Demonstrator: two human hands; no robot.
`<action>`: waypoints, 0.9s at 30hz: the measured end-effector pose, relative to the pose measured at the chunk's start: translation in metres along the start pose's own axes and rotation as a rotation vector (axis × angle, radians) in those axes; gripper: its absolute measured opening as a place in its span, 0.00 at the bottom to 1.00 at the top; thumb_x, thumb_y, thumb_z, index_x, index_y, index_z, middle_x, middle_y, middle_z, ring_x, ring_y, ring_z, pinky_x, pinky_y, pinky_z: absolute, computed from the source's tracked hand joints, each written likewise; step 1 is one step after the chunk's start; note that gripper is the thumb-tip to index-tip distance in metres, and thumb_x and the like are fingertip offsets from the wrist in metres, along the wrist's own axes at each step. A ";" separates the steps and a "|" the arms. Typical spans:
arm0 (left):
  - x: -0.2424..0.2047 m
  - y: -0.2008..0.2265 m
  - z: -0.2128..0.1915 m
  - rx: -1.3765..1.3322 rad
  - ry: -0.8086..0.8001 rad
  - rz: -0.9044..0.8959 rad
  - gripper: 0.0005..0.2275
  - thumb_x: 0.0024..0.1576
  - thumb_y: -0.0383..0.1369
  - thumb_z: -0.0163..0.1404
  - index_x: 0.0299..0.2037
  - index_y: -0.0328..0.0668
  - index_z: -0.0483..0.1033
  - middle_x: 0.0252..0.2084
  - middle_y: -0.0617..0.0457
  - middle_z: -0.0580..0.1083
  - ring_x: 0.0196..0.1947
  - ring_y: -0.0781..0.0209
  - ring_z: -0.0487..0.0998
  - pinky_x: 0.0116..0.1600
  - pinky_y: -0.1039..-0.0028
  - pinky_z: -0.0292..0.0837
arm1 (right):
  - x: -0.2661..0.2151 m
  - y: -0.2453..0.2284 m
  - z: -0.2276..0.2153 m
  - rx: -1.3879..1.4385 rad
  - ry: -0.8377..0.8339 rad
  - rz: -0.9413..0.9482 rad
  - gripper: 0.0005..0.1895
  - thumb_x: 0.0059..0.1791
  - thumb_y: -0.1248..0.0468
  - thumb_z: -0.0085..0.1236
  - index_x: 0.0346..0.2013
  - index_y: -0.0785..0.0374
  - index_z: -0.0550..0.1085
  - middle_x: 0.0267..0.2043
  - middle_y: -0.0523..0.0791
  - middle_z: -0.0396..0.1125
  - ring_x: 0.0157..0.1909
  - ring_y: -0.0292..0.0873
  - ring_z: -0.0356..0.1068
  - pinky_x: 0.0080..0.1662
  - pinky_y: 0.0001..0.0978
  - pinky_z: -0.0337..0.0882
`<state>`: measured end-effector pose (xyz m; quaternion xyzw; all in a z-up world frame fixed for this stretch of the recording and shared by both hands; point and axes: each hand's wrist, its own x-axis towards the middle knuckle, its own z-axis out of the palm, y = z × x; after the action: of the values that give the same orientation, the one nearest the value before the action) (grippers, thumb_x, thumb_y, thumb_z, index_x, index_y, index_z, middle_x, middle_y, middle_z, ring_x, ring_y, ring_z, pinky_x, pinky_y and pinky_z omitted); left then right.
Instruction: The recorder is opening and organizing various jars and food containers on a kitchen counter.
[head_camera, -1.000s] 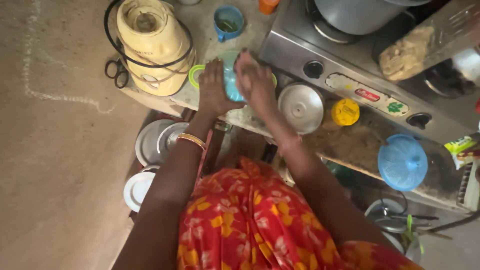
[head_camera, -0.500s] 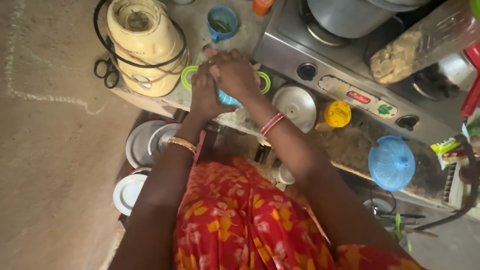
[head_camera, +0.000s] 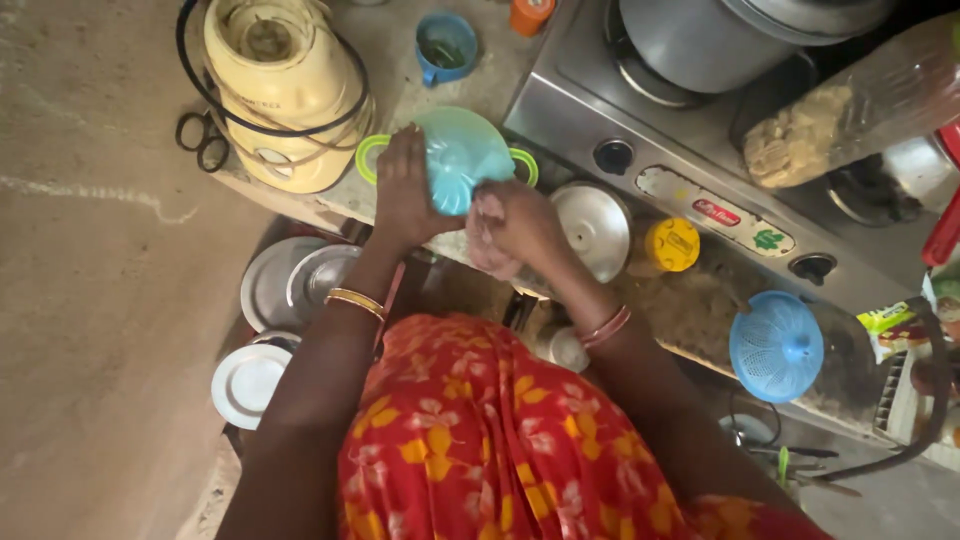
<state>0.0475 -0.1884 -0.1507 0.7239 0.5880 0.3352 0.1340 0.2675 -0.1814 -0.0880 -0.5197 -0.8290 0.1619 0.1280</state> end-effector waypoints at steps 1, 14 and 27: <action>0.000 0.002 -0.001 0.015 -0.021 -0.009 0.62 0.33 0.55 0.71 0.72 0.25 0.49 0.74 0.31 0.53 0.75 0.33 0.49 0.75 0.46 0.43 | 0.007 0.002 -0.007 0.133 0.059 -0.065 0.20 0.42 0.62 0.64 0.48 0.61 0.77 0.51 0.51 0.72 0.51 0.57 0.72 0.49 0.48 0.73; -0.014 0.034 -0.018 0.088 0.050 -0.102 0.56 0.37 0.57 0.69 0.72 0.32 0.53 0.71 0.32 0.56 0.71 0.31 0.54 0.72 0.47 0.49 | 0.140 -0.050 -0.006 0.031 -0.277 -0.546 0.23 0.45 0.69 0.55 0.51 0.45 0.81 0.56 0.33 0.75 0.50 0.45 0.71 0.54 0.43 0.68; -0.012 0.025 -0.017 0.100 0.078 -0.046 0.57 0.36 0.59 0.68 0.69 0.28 0.52 0.71 0.32 0.55 0.72 0.32 0.53 0.75 0.49 0.46 | 0.164 -0.052 -0.005 -0.065 -0.224 -0.618 0.17 0.42 0.68 0.58 0.42 0.45 0.82 0.45 0.39 0.74 0.50 0.48 0.70 0.51 0.45 0.69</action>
<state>0.0549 -0.2102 -0.1273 0.7025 0.6250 0.3302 0.0825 0.1572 -0.0536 -0.0554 -0.2265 -0.9611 0.1451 0.0627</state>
